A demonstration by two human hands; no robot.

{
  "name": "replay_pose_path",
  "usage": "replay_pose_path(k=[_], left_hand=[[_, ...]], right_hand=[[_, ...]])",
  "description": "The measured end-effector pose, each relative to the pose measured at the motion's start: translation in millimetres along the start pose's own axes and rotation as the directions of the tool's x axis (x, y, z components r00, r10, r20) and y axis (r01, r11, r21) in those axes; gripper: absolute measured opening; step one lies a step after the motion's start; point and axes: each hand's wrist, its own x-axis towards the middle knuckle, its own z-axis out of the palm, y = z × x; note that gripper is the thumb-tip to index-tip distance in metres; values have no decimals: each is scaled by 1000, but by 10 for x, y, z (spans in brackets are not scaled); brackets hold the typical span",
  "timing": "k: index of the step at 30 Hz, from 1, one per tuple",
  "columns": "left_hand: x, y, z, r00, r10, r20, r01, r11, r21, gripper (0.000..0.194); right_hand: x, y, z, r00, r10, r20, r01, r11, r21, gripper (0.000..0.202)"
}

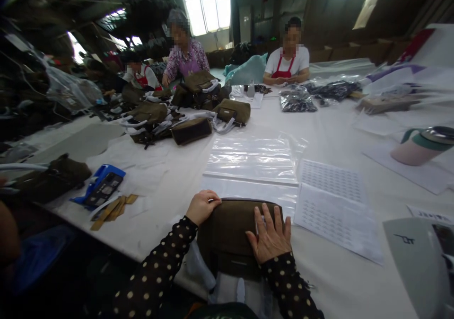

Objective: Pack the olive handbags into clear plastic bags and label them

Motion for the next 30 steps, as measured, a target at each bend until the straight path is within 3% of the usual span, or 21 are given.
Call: replay_pose_path(k=[4,9,11,13,15,18,21,23,25,26,27,28,30], left_hand=[[28,-67,-2,994,-69,-90,70,997,10,17],[-51,-202,-358,929,-170,-327,177,984,-9,39],[-85,-171,-476,924,-155,-350,161,987,-11,38],[-100,-95,-494,962,-85,-261,90,996,7,30],[-85,-10,-424,995,-3,-98,12,996,93,28],[-26,82,-267,996,41,76,-59,964,260,22],[0,138,-162,994,71,79,-94,937,336,18],[-28,172,-121,991,111,75,-131,920,370,19],[-76,195,-95,986,154,67,-168,892,420,20],[-93,193,-85,982,181,62,-189,871,453,21],[-97,179,-78,977,209,51,-206,844,495,22],[-84,149,-70,966,251,59,-244,818,520,23],[0,47,-49,943,319,93,-320,793,519,24]], right_hand=[[1,0,-1,1000,-4,6,4,1000,-13,57],[-15,11,-1,1000,-9,20,9,1000,-14,58],[-25,27,8,1000,-15,12,15,1000,-10,57],[-29,44,24,1000,-26,2,26,1000,9,60],[-27,53,34,999,-35,-9,36,998,48,61],[-34,68,-12,998,-39,-53,47,988,150,58],[-134,194,-185,988,6,-155,41,954,296,59],[-298,416,-359,959,100,-264,-4,940,340,57],[-545,762,-546,883,265,-388,-146,940,309,45],[-693,972,-635,816,374,-441,-264,920,290,38],[-850,1201,-720,721,496,-484,-405,868,287,33],[-1010,1443,-798,596,620,-510,-549,778,304,32],[-1314,1944,-938,317,816,-483,-776,516,361,39]])
